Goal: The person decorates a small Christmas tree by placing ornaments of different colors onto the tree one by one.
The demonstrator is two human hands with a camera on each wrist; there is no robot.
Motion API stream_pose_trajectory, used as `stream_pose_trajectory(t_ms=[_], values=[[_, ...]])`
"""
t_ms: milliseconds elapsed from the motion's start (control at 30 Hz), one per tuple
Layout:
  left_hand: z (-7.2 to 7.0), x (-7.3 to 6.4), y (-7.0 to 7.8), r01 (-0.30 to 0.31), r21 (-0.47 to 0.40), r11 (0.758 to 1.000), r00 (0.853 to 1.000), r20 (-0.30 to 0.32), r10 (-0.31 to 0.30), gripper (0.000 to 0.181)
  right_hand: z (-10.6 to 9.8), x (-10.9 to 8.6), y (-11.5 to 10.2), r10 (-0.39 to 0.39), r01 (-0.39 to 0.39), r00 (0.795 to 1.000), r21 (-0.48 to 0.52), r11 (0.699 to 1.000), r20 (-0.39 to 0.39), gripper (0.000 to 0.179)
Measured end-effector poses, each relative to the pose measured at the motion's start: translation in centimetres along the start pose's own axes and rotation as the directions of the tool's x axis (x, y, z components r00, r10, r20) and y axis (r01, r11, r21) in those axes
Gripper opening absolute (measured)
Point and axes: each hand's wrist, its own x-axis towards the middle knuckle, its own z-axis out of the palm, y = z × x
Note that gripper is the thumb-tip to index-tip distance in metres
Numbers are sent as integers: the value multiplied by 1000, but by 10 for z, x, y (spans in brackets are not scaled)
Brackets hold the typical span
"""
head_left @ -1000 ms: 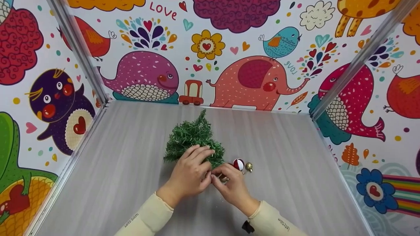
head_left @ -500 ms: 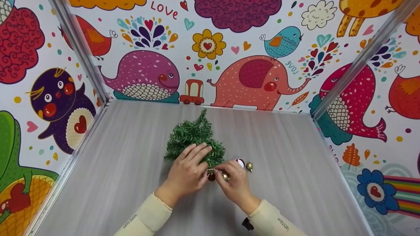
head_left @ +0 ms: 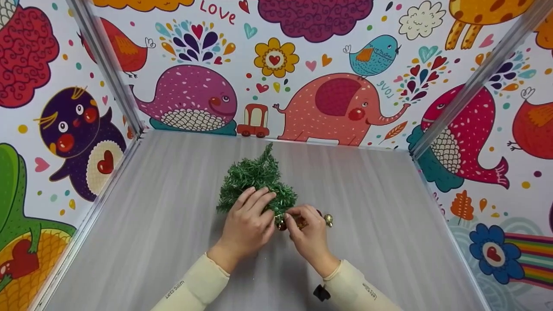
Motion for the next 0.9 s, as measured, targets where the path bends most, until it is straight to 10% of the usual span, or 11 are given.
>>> stream_pose_trajectory(t_ms=[167, 600, 900], values=[[1, -1, 1, 19, -9, 1000, 999, -44, -20, 10, 4, 1, -2, 44, -45, 999, 45, 998, 21, 15], [3, -7, -2, -78, 57, 995, 995, 65, 74, 9, 0, -7, 10, 19, -12, 992, -61, 998, 122, 5], [4, -6, -4, -43, 59, 997, 997, 61, 39, 9, 1, -5, 9, -6, 9, 999, -67, 998, 47, 14]])
